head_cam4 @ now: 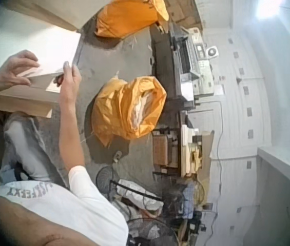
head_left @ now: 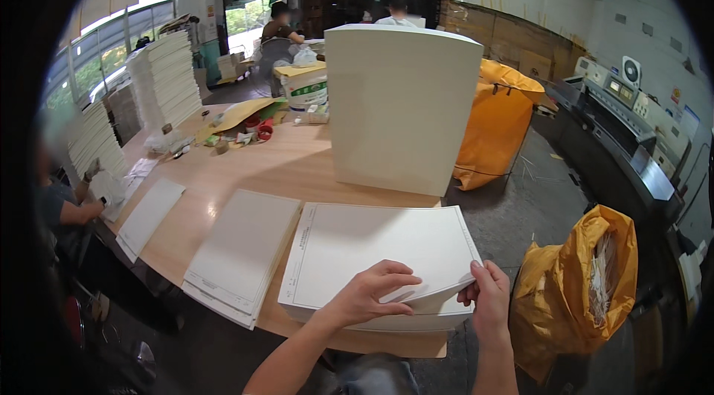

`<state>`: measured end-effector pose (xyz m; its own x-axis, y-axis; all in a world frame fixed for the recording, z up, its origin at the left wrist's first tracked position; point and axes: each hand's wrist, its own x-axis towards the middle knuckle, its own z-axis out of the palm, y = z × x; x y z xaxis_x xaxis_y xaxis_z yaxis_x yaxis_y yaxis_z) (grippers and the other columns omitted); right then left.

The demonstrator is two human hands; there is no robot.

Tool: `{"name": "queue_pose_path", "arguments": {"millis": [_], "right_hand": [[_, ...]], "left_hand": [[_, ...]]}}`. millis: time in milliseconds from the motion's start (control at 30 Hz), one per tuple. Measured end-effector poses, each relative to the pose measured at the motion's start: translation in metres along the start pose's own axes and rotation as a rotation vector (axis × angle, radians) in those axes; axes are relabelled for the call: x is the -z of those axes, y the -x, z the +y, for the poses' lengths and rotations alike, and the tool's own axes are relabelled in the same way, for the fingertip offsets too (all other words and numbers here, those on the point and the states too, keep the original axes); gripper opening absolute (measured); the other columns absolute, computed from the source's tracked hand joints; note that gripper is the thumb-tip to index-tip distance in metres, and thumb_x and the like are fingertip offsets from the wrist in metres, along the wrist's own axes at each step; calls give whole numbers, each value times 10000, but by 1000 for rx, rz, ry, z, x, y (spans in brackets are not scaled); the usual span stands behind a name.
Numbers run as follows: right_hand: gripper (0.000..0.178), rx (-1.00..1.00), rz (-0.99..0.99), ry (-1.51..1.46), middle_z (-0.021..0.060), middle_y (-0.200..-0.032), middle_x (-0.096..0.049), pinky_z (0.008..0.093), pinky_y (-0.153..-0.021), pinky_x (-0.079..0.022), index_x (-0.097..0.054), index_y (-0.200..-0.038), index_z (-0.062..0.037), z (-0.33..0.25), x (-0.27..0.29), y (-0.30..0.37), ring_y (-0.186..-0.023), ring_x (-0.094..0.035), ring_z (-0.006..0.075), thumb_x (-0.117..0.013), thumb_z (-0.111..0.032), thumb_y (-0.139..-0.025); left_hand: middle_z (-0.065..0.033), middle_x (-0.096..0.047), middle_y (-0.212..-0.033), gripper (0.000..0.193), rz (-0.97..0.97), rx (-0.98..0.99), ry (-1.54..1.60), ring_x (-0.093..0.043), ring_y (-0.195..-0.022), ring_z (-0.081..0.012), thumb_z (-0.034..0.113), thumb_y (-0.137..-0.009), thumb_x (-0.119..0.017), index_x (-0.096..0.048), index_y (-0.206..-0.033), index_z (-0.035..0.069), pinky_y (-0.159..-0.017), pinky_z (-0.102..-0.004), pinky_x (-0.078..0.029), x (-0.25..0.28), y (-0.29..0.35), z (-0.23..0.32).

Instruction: The person repeatedly picks up stacks of white paper sheets from a table, flips them over, and places them back down. The action is performed continuously by hand without tools.

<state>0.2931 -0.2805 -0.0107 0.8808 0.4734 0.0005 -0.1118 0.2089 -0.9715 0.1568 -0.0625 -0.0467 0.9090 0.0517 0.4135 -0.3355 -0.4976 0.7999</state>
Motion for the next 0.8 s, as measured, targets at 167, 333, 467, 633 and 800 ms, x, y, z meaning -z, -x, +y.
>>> {"name": "queue_pose_path", "arguments": {"millis": [167,333,467,633,800], "right_hand": [[436,26,-27,101,4,-623,-578,255,-511,-437,-569,-771,-83,-5,2,-1,-530,-589,113,-666,-366,-1088],[452,178,56,579,14,-651,-587,293,-536,-478,-554,-781,-45,7,1,-5,-556,-581,97,-694,-372,-1062],[367,20,-12,153,19,-656,-578,282,-530,-465,-568,-785,-54,-3,-1,-6,-567,-605,115,-630,-256,-1086],[353,-19,-69,-30,7,-648,-572,249,-507,-438,-564,-781,-89,-5,1,-4,-565,-614,106,-639,-254,-1085],[398,55,-61,101,9,-651,-600,231,-498,-426,-564,-784,-87,-3,5,-2,-542,-592,100,-673,-328,-1082]], "left_hand": [[-112,-684,-1314,584,20,163,127,-652,-1235,-246,143,-854,-918,-712,-1398,91,-1073,-361,-531,3,-2,14],[-125,-668,-1337,479,122,121,132,-665,-1204,-259,38,-947,-783,-702,-1413,112,-1041,-364,-549,-5,-3,9],[-125,-665,-1336,481,-2,108,5,-653,-1203,-268,52,-904,-842,-733,-1369,114,-1035,-369,-540,-2,-2,8],[-102,-662,-1322,497,22,13,-70,-655,-1235,-283,249,-851,-914,-741,-1299,122,-1047,-397,-551,-3,-2,8],[-95,-664,-1334,502,10,29,-11,-647,-1234,-267,223,-856,-911,-738,-1315,118,-1045,-390,-548,-2,-2,7]]}}
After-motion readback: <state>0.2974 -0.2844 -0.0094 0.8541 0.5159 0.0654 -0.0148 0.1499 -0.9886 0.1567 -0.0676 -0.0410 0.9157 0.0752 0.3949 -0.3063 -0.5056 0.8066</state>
